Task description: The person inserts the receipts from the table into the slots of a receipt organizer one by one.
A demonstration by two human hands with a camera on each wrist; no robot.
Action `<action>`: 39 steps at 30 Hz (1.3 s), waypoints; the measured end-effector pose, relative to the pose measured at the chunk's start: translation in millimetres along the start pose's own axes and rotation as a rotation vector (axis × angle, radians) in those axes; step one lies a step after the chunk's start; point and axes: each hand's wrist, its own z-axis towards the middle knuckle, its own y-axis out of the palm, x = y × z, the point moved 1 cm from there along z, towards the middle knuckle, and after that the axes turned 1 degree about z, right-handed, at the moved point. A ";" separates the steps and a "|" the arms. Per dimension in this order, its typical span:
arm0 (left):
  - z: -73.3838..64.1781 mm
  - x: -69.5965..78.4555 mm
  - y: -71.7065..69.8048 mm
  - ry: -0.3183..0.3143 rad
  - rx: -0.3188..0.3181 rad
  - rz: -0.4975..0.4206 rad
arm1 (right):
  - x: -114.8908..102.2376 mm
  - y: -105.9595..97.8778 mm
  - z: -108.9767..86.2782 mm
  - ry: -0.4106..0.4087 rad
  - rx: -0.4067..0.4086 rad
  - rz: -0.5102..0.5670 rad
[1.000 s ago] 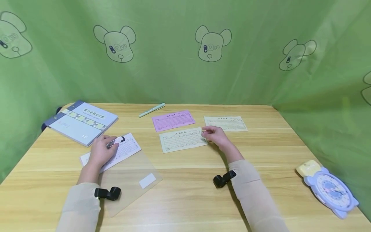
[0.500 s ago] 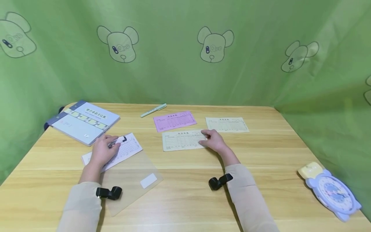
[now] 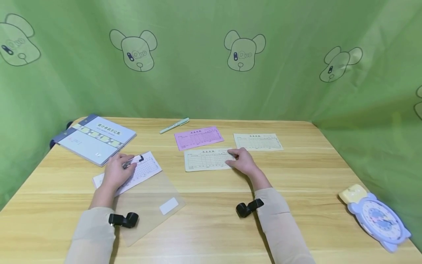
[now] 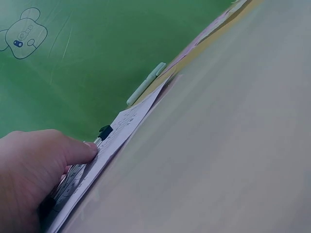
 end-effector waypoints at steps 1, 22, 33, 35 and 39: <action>0.0 -0.1 0.2 -0.001 0.000 0.001 | 0.0 0.2 -0.2 -0.004 0.001 -0.003; -0.9 1.7 -1.2 0.000 -0.003 -0.002 | -1.4 2.8 0.4 -0.005 0.015 -0.080; 0.6 1.7 -0.5 0.000 -0.006 0.003 | 0.0 3.0 -2.3 -0.030 0.044 0.019; 0.8 1.9 -0.5 -0.001 -0.007 0.004 | 0.3 3.3 -2.3 -0.024 0.057 0.061; 0.7 1.8 -0.3 -0.004 -0.008 0.006 | 1.5 3.2 -2.0 -0.032 0.085 0.128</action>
